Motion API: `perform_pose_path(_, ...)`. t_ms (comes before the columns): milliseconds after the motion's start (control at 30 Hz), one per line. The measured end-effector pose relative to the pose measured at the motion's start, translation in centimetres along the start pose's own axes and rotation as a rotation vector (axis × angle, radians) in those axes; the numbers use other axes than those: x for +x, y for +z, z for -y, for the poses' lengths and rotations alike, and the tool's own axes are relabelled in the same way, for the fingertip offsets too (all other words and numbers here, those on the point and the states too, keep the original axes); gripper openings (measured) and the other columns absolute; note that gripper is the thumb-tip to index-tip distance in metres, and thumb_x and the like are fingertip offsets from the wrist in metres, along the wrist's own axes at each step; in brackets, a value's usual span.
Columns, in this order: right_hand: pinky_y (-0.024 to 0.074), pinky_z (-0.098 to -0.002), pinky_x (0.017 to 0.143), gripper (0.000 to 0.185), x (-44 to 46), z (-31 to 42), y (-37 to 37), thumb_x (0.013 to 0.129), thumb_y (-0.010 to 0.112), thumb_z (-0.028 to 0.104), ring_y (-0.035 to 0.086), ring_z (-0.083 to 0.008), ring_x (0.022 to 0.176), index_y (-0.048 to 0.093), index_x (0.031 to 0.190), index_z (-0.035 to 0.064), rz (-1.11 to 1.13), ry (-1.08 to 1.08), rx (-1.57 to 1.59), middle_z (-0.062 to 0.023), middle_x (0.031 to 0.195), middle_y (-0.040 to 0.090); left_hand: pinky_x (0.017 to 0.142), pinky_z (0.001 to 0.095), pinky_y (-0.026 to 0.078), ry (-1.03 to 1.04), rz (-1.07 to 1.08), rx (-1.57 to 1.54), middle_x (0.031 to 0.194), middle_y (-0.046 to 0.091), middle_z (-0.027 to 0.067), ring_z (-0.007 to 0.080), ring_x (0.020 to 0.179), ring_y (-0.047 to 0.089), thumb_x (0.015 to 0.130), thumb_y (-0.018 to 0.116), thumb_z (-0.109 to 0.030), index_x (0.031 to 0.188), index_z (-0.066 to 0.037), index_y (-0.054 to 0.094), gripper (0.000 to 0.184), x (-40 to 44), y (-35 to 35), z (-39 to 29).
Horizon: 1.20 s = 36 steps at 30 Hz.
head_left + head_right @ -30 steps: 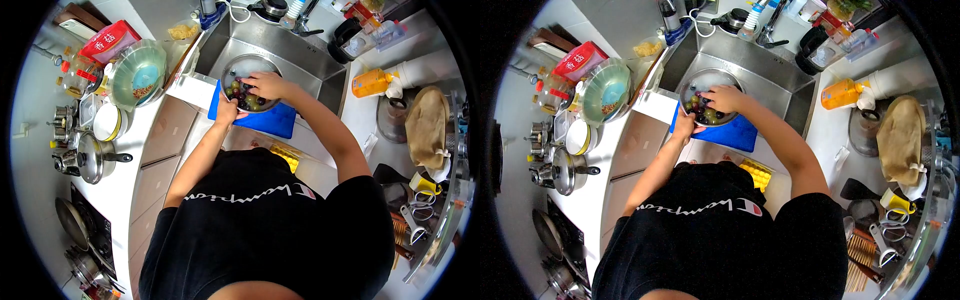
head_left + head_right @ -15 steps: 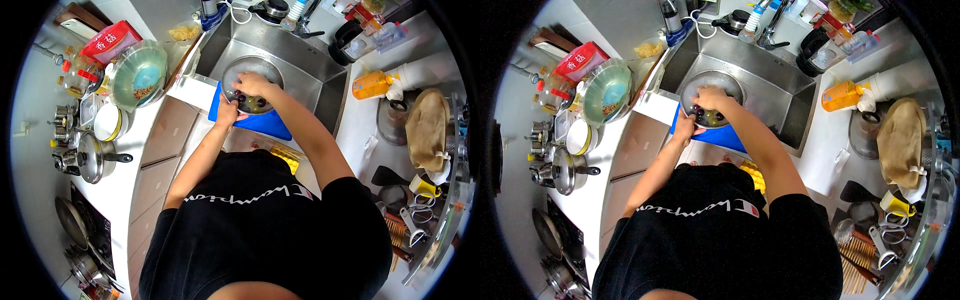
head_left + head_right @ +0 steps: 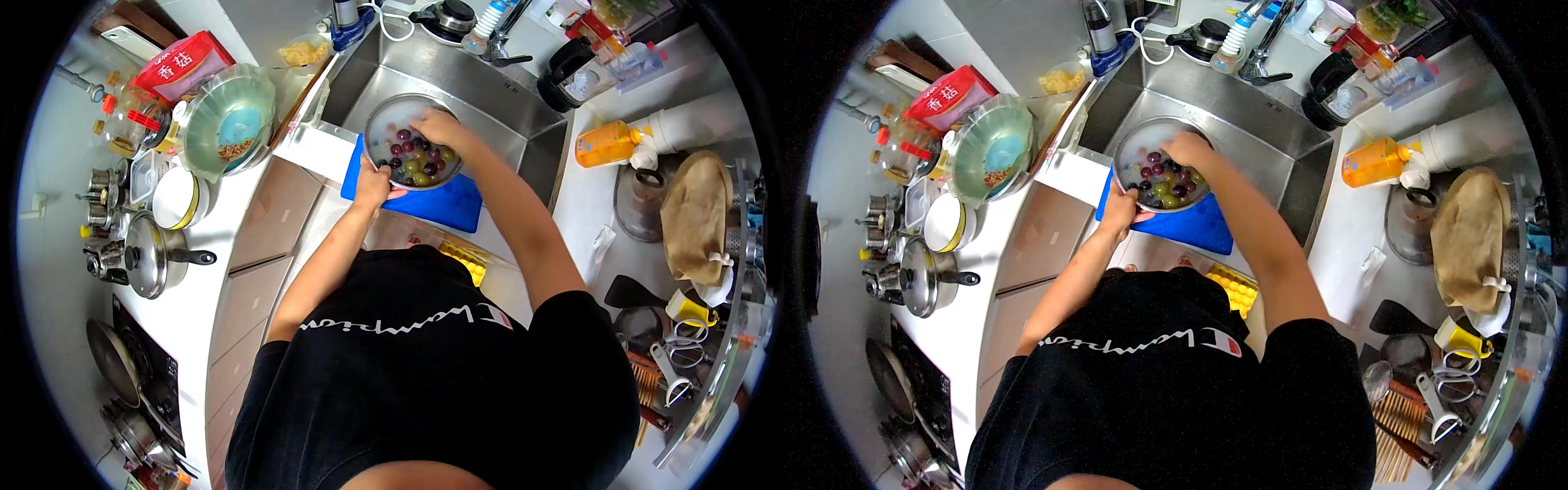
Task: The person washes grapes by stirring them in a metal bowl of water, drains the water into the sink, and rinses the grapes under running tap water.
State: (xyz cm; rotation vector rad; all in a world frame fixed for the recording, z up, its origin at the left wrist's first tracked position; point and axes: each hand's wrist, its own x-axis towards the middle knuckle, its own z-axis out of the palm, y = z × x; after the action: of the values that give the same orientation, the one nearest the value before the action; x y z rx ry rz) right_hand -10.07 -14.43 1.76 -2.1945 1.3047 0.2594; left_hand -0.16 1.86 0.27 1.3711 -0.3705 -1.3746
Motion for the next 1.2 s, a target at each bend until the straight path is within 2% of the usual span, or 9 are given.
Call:
perform_pose_path(200,0.0316,-0.039,0.095,0.062,1.9,0.8,1.7,0.081,0.037,0.051,0.042,-0.0344,0.112,0.05,0.112,-0.0008,0.004,0.082,0.11,-0.0241,0.119,0.043,0.048,0.0335,0.056,-0.014,-0.022,0.022,0.112,0.044,0.0173,0.0281,0.081,0.059,0.081,0.034,0.001,0.124,-0.012,0.022,0.047,-0.1,0.2,-0.4)
perform_pose_path(300,0.0323,-0.0391,0.093,0.062,2.2,0.0,2.2,0.082,0.034,0.052,0.044,-0.0346,0.11,0.051,0.11,-0.0011,0.083,-0.156,0.119,-0.0242,0.117,0.045,0.049,0.0347,0.056,-0.017,0.018,-0.002,0.113,0.044,0.0166,0.0283,0.082,0.059,0.08,0.034,0.001,0.125,-0.014,0.019,0.049,-0.2,0.0,-0.4)
perform_pose_path(400,0.0372,-0.0364,0.087,0.049,-0.1,1.0,0.4,0.084,0.039,0.043,0.05,-0.03,0.102,0.051,0.111,0.0032,0.07,-0.22,-0.021,-0.0203,0.109,0.053,0.049,0.0346,0.056,0.007,0.023,0.011,0.113,0.044,0.0168,0.0287,0.081,0.06,0.081,0.033,0.002,0.124,-0.014,0.018,0.049,-0.3,0.1,-0.4)
perform_pose_path(500,0.0403,-0.0356,0.083,0.039,-2.6,1.7,-2.6,0.081,0.048,0.03,0.053,-0.0289,0.095,0.051,0.111,0.0052,0.291,-0.193,0.16,-0.0187,0.1,0.057,0.049,0.0345,0.056,0.011,0.015,0.031,0.113,0.044,0.0174,0.029,0.08,0.06,0.081,0.032,0.003,0.124,-0.015,0.018,0.049,-0.3,0.2,-0.5)
perform_pose_path(600,0.0416,-0.0359,0.081,0.04,-1.8,1.0,-2.7,0.073,0.054,0.018,0.055,-0.0279,0.091,0.051,0.113,0.0119,0.02,-0.388,-0.14,-0.0158,0.094,0.058,0.05,0.0347,0.056,0.014,0.028,0.009,0.113,0.044,0.0175,0.0293,0.078,0.06,0.081,0.032,0.003,0.125,-0.015,0.017,0.05,-0.1,0.2,-0.3)
perform_pose_path(700,0.0412,-0.0368,0.082,0.036,1.0,1.8,-0.5,0.076,0.052,0.022,0.054,-0.0292,0.092,0.053,0.111,0.0127,-0.124,-0.418,-0.148,-0.015,0.098,0.058,0.05,0.0351,0.056,-0.021,0.003,0.045,0.113,0.043,0.0177,0.0296,0.08,0.059,0.081,0.032,0.003,0.125,-0.015,0.017,0.05,-0.1,0.2,-0.5)
perform_pose_path(867,0.0357,-0.0394,0.089,0.039,-0.4,4.9,2.6,0.08,0.044,0.041,0.047,-0.0311,0.103,0.057,0.103,0.0121,-0.079,-0.401,-0.239,-0.0147,0.108,0.052,0.051,0.0355,0.056,-0.009,0.032,0.02,0.112,0.042,0.0178,0.0294,0.083,0.058,0.081,0.033,0.002,0.125,-0.014,0.017,0.049,0.1,-0.2,0.0)
perform_pose_path(1100,0.0332,-0.0417,0.092,0.034,-3.2,0.9,0.6,0.082,0.041,0.035,0.044,-0.0325,0.109,0.057,0.107,0.0176,-0.063,-0.556,-0.488,-0.0152,0.118,0.046,0.052,0.0365,0.056,-0.015,0.036,0.003,0.111,0.042,0.0186,0.0301,0.084,0.058,0.08,0.034,0.003,0.124,-0.013,0.018,0.049,-0.2,-0.1,-0.4)
perform_pose_path(1200,0.0339,-0.0397,0.092,0.033,-3.2,-0.7,-0.3,0.082,0.043,0.029,0.044,-0.0328,0.109,0.055,0.109,0.0165,-0.143,-0.508,-0.304,-0.0161,0.12,0.045,0.05,0.0349,0.056,-0.007,0.014,0.0,0.111,0.043,0.0168,0.0284,0.082,0.058,0.081,0.034,0.002,0.122,-0.012,0.021,0.045,-0.3,0.1,-0.4)
